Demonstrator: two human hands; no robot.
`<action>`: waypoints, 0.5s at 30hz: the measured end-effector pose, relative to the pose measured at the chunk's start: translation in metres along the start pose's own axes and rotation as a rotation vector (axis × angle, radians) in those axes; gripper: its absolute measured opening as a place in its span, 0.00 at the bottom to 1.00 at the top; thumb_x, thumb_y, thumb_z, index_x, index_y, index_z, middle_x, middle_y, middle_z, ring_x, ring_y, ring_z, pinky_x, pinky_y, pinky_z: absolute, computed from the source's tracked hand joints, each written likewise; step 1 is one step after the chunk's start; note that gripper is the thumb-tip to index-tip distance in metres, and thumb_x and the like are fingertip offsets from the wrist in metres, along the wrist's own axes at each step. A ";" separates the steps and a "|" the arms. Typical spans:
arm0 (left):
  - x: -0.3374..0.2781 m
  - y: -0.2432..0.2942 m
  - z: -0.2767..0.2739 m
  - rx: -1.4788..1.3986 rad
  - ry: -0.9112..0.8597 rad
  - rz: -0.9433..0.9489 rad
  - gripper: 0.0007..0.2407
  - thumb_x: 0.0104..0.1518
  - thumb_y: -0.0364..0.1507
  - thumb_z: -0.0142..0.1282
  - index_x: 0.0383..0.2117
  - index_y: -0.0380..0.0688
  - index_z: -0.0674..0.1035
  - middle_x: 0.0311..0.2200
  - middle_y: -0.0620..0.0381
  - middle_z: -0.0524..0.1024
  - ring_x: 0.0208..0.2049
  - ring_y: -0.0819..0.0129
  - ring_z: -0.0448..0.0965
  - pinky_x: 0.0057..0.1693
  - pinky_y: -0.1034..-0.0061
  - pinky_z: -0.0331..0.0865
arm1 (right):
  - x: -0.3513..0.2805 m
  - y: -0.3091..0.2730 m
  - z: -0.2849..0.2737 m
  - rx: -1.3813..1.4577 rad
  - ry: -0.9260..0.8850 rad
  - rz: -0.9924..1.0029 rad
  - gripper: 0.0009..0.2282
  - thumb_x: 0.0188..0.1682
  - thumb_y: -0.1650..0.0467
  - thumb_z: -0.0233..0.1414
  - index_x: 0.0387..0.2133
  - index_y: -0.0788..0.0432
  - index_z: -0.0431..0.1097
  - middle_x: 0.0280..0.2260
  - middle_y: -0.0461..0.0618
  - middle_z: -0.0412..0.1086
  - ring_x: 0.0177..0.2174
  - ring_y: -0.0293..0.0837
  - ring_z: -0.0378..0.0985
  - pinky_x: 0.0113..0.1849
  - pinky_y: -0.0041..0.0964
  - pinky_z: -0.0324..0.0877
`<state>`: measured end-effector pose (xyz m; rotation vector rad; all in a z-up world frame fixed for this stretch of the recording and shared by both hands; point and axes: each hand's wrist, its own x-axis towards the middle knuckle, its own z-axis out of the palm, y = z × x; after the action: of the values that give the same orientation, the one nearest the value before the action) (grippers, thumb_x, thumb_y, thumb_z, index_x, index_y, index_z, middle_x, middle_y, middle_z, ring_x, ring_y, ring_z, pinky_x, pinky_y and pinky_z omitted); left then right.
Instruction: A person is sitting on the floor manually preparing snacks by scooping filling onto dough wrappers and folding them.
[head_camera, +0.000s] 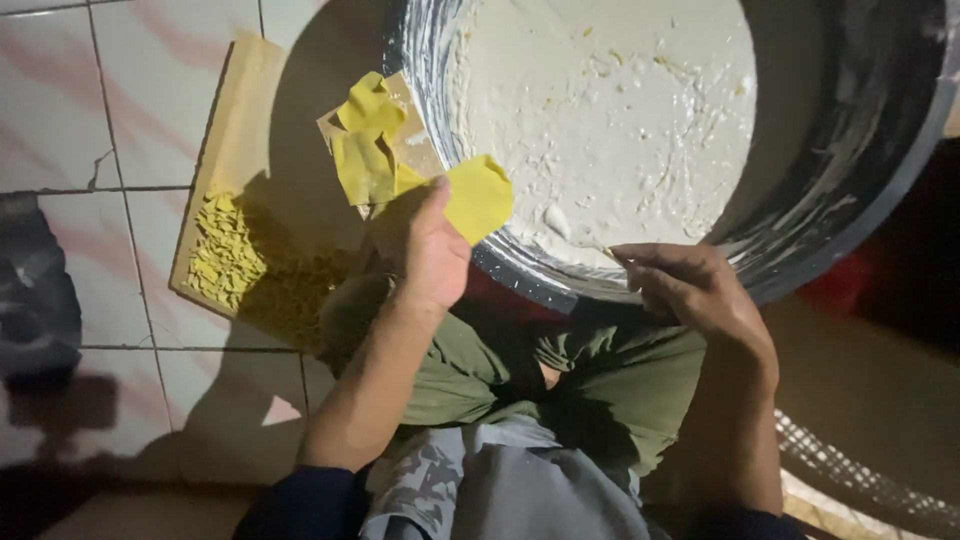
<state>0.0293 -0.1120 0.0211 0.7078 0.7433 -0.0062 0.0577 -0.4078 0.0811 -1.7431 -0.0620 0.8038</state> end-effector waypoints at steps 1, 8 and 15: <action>0.000 -0.009 0.004 -0.005 -0.008 0.007 0.20 0.62 0.46 0.56 0.55 0.50 0.77 0.55 0.46 0.77 0.56 0.60 0.79 0.66 0.60 0.67 | -0.002 0.008 0.000 -0.007 0.003 -0.009 0.15 0.47 0.80 0.52 0.47 0.67 0.78 0.22 0.61 0.77 0.18 0.46 0.73 0.21 0.41 0.69; -0.007 -0.051 0.042 -0.084 0.002 -0.173 0.22 0.63 0.43 0.54 0.58 0.42 0.73 0.58 0.41 0.74 0.60 0.54 0.73 0.68 0.58 0.61 | -0.001 0.053 0.033 0.023 0.260 -0.540 0.17 0.42 0.82 0.59 0.48 0.68 0.78 0.26 0.57 0.75 0.27 0.45 0.73 0.33 0.40 0.70; -0.014 -0.029 0.080 -0.246 0.059 -0.088 0.25 0.67 0.43 0.46 0.65 0.39 0.67 0.65 0.39 0.64 0.66 0.52 0.65 0.70 0.56 0.59 | -0.012 0.064 0.034 -0.020 0.353 -0.633 0.17 0.46 0.80 0.58 0.49 0.60 0.78 0.27 0.59 0.75 0.28 0.47 0.75 0.35 0.43 0.69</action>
<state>0.0613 -0.1853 0.0538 0.4420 0.8148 0.0259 0.0073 -0.4065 0.0270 -1.7151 -0.3637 0.0330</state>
